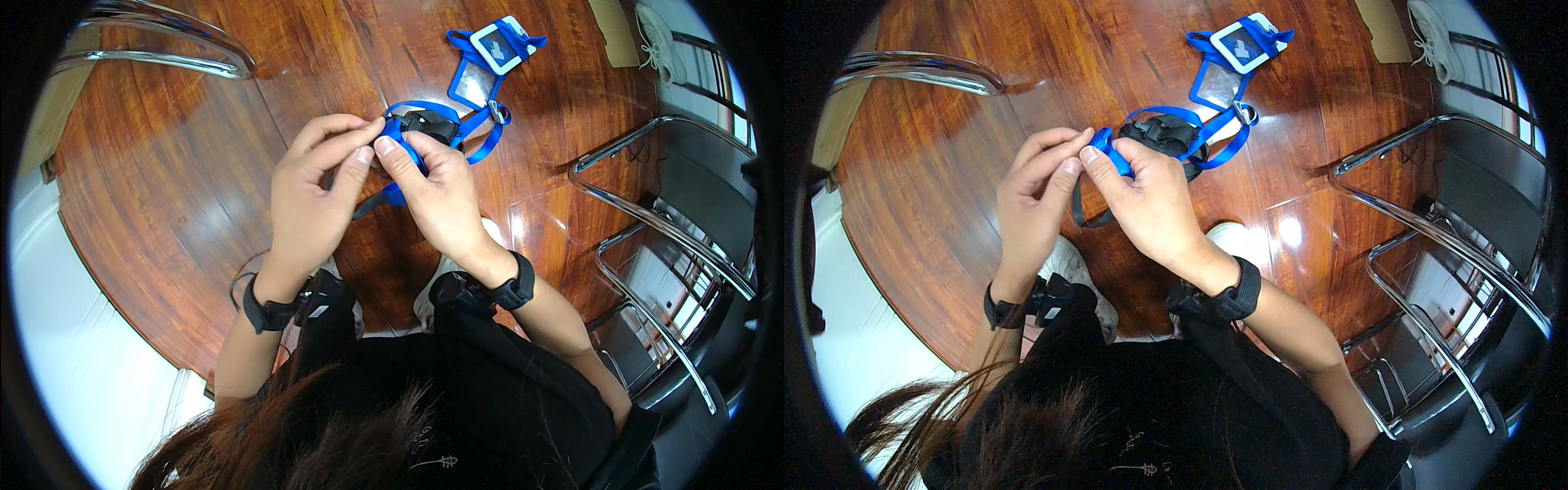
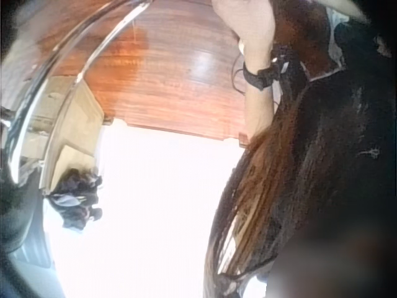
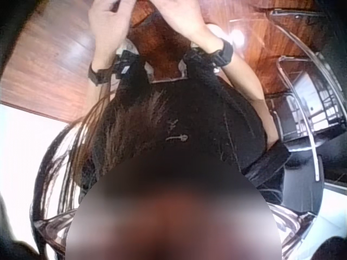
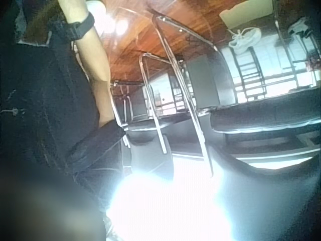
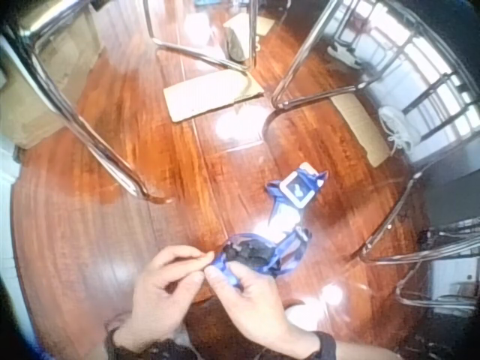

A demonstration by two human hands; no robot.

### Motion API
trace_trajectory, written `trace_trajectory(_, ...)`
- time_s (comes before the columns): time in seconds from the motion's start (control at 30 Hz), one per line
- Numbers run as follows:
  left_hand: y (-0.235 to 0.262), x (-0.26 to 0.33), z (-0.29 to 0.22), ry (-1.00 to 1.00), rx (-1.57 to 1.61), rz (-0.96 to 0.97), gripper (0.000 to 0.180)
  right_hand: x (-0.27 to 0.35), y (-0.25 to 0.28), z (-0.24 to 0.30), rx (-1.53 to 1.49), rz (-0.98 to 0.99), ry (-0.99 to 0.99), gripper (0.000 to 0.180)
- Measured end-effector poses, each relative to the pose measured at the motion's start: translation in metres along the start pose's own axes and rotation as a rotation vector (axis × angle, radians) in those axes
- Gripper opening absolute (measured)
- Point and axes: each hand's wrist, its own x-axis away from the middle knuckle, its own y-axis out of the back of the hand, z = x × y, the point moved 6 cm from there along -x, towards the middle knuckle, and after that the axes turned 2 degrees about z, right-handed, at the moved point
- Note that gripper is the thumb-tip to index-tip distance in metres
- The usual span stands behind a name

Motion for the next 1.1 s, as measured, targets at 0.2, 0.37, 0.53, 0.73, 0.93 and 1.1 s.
trace_trajectory(0.2,0.003,-0.011,0.024,0.274,0.482,0.197,0.026,0.004,-0.003,0.008,0.111,0.053,0.031,0.022)
trace_trajectory(0.37,0.004,-0.011,0.028,0.403,0.489,0.277,0.038,0.000,-0.004,0.016,0.229,0.150,0.158,0.021)
trace_trajectory(0.53,0.009,-0.011,0.029,0.414,0.417,0.388,0.044,-0.002,-0.007,0.019,0.226,0.241,0.235,0.022)
trace_trajectory(0.73,0.006,-0.010,0.038,0.461,0.759,0.365,0.034,-0.006,-0.006,0.012,0.098,0.394,0.034,0.024)
trace_trajectory(0.93,0.024,-0.011,0.046,0.409,0.746,0.231,0.034,-0.007,-0.003,-0.014,-0.183,0.425,-0.276,0.027)
trace_trajectory(1.1,0.059,-0.020,0.048,0.296,0.823,0.031,0.025,-0.015,0.010,-0.032,-0.118,0.400,-0.324,0.025)
